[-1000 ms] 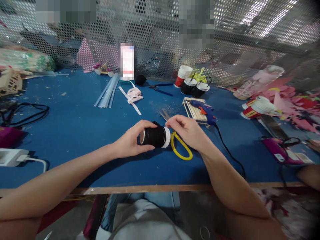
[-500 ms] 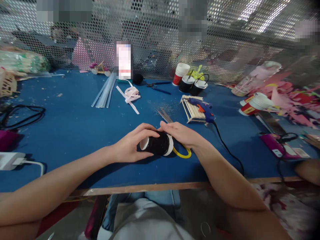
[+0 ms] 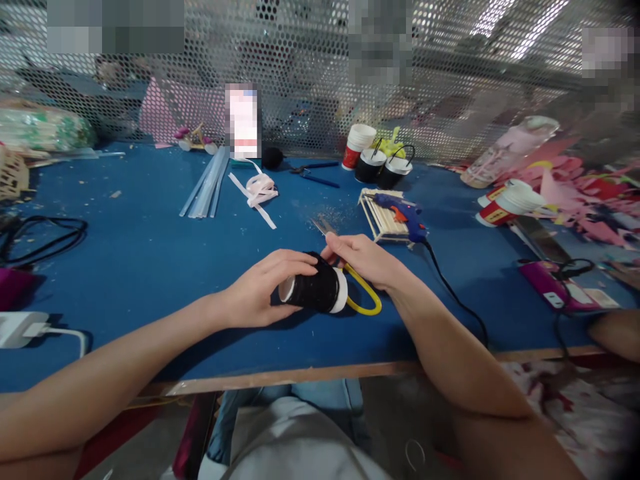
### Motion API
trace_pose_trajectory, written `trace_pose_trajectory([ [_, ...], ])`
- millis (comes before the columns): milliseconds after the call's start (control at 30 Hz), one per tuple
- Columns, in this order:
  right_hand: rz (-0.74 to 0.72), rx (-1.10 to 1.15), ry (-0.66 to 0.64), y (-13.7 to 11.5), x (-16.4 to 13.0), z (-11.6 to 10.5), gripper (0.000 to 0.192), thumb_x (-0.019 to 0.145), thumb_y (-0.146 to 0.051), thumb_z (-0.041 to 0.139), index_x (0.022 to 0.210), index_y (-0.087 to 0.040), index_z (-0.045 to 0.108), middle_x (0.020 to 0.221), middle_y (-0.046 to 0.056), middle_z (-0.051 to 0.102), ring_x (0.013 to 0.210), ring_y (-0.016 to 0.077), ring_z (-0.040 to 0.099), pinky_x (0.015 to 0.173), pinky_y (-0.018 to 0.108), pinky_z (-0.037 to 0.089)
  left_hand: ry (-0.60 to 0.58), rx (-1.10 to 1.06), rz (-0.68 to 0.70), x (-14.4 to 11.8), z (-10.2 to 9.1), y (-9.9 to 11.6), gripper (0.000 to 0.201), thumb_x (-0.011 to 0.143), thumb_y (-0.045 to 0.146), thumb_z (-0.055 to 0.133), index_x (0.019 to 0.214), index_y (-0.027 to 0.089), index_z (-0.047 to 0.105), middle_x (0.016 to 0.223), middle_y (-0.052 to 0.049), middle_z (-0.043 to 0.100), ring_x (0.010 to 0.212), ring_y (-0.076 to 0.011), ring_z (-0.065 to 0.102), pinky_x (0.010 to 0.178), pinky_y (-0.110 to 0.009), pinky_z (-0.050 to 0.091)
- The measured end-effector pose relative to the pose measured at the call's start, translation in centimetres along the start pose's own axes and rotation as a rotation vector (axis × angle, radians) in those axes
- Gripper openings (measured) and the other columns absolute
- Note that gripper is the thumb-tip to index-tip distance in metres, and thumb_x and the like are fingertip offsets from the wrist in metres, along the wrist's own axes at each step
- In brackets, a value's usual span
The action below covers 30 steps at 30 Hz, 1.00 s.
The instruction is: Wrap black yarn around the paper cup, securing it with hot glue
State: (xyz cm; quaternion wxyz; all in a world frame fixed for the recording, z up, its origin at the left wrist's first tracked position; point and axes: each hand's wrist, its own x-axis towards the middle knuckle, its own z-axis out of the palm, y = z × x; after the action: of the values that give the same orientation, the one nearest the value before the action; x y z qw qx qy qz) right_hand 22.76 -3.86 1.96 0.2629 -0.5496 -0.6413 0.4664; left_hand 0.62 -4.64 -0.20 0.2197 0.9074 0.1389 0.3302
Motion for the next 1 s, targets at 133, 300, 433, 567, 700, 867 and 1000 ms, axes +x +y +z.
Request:
trace_pose_trajectory([
  [133, 0.054, 0.047, -0.079, -0.08, 0.04, 0.13, 0.056, 0.079, -0.065, 0.041, 0.068, -0.018, 0.068, 0.076, 0.007, 0.066, 0.065, 0.0143, 0.054, 0.066, 0.03, 0.043, -0.028, 0.075, 0.074, 0.16, -0.08, -0.02, 0.037, 0.081, 0.023, 0.059, 0.115, 0.018, 0.045, 0.12, -0.015, 0.054, 0.116, -0.0263, 0.047, 0.095, -0.048, 0.042],
  [300, -0.016, 0.054, -0.179, -0.15, -0.04, 0.08, 0.038, 0.076, -0.055, 0.054, 0.079, -0.02, 0.07, 0.08, 0.004, 0.066, 0.07, 0.0144, 0.055, 0.067, 0.03, 0.043, -0.031, 0.124, 0.054, 0.02, -0.11, -0.06, 0.038, 0.08, 0.023, 0.06, 0.114, 0.018, 0.045, 0.121, -0.014, 0.055, 0.116, -0.0266, 0.045, 0.096, -0.047, 0.04],
  [433, -0.071, 0.05, -0.135, 0.02, 0.04, -0.01, 0.025, 0.075, -0.042, 0.059, 0.079, -0.02, 0.068, 0.077, 0.001, 0.064, 0.072, 0.0132, 0.055, 0.069, 0.028, 0.042, -0.042, 0.13, 0.034, -0.03, -0.04, 0.1, 0.036, 0.08, 0.025, 0.06, 0.113, 0.019, 0.046, 0.12, -0.013, 0.056, 0.114, -0.0268, 0.046, 0.094, -0.046, 0.041],
  [567, -0.094, 0.0, -0.038, 0.02, 0.0, 0.05, 0.025, 0.079, -0.041, 0.054, 0.075, -0.018, 0.063, 0.067, -0.001, 0.057, 0.064, 0.0112, 0.051, 0.064, 0.027, 0.04, -0.055, 0.117, 0.026, -0.05, 0.12, 0.18, 0.036, 0.081, 0.028, 0.059, 0.113, 0.019, 0.046, 0.12, -0.014, 0.056, 0.113, -0.0262, 0.047, 0.094, -0.045, 0.04],
  [700, -0.131, -0.09, -0.138, -0.12, -0.06, -0.04, 0.027, 0.079, -0.044, 0.054, 0.081, -0.018, 0.064, 0.075, 0.001, 0.062, 0.071, 0.0137, 0.054, 0.066, 0.028, 0.04, -0.049, 0.112, 0.032, -0.07, 0.21, 0.13, 0.037, 0.081, 0.027, 0.061, 0.113, 0.018, 0.046, 0.12, -0.014, 0.056, 0.112, -0.0258, 0.048, 0.094, -0.045, 0.041],
  [867, -0.081, -0.091, -0.136, -0.17, 0.16, 0.13, 0.017, 0.076, -0.034, 0.058, 0.077, -0.018, 0.062, 0.075, 0.001, 0.062, 0.07, 0.0129, 0.055, 0.067, 0.028, 0.041, -0.068, 0.078, 0.026, -0.02, 0.26, 0.2, 0.038, 0.079, 0.026, 0.062, 0.113, 0.017, 0.047, 0.12, -0.014, 0.056, 0.112, -0.0256, 0.049, 0.096, -0.046, 0.04],
  [1000, -0.066, 0.038, 0.058, -0.18, 0.33, 0.41, 0.016, 0.081, -0.032, 0.052, 0.078, -0.017, 0.055, 0.065, -0.001, 0.057, 0.059, 0.0101, 0.051, 0.058, 0.026, 0.039, -0.056, -0.027, -0.072, -0.14, 0.33, 0.12, 0.047, 0.076, 0.029, 0.066, 0.116, 0.018, 0.045, 0.118, -0.014, 0.055, 0.112, -0.0257, 0.05, 0.095, -0.044, 0.042],
])
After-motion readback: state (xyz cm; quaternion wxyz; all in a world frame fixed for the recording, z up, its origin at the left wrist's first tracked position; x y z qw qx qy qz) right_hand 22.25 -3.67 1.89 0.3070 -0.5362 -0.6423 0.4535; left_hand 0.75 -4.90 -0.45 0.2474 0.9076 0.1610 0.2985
